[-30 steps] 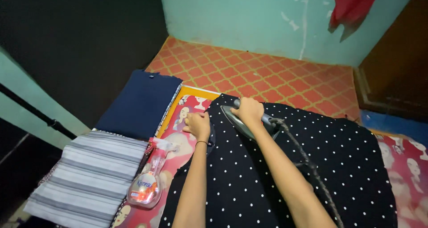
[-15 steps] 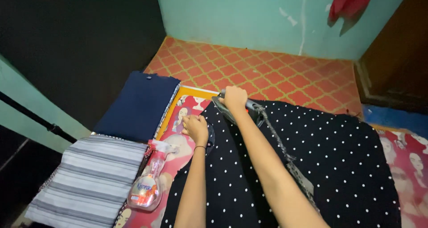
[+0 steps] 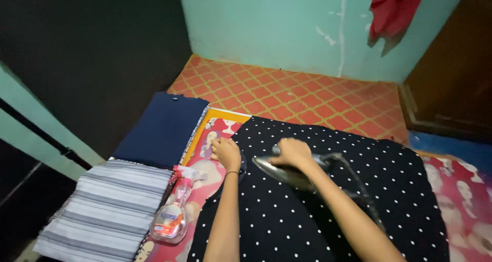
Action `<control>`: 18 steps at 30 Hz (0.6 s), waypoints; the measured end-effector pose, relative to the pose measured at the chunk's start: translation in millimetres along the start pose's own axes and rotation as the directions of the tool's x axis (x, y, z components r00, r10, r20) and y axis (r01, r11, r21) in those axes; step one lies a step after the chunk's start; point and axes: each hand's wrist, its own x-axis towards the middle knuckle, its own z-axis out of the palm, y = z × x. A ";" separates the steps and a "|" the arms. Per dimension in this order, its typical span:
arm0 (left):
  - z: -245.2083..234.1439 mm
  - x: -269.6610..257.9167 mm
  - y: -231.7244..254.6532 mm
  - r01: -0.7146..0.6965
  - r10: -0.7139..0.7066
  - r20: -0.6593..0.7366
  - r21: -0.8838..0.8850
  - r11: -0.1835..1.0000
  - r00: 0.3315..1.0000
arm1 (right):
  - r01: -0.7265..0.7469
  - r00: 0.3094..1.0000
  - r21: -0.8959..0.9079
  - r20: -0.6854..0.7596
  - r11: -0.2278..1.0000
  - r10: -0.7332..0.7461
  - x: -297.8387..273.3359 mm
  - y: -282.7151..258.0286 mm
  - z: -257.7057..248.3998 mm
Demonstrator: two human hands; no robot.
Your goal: The person is ironing a black polka-dot garment on a padded surface using an iron and a spray bottle.
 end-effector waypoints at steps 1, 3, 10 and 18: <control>2.4 -0.6 -1.0 -0.004 0.004 0.000 0.023 1.000 1.000 | 0.018 0.999 -0.025 0.039 1.000 -0.017 -22.4 2.3 -2.3; 4.5 -0.3 -2.2 -0.022 0.022 -0.008 0.033 0.999 1.000 | -0.054 0.998 -0.010 -0.036 0.998 0.054 -44.0 16.5 0.5; 6.9 -4.4 -6.6 -0.087 0.091 -0.058 0.066 0.994 0.994 | -0.530 0.804 -0.058 -0.353 0.846 0.479 -35.8 154.8 18.6; 9.2 -2.0 -9.6 -0.113 0.119 -0.065 0.087 0.990 0.991 | -0.765 0.599 -0.026 -0.396 0.643 0.696 -89.6 323.6 13.1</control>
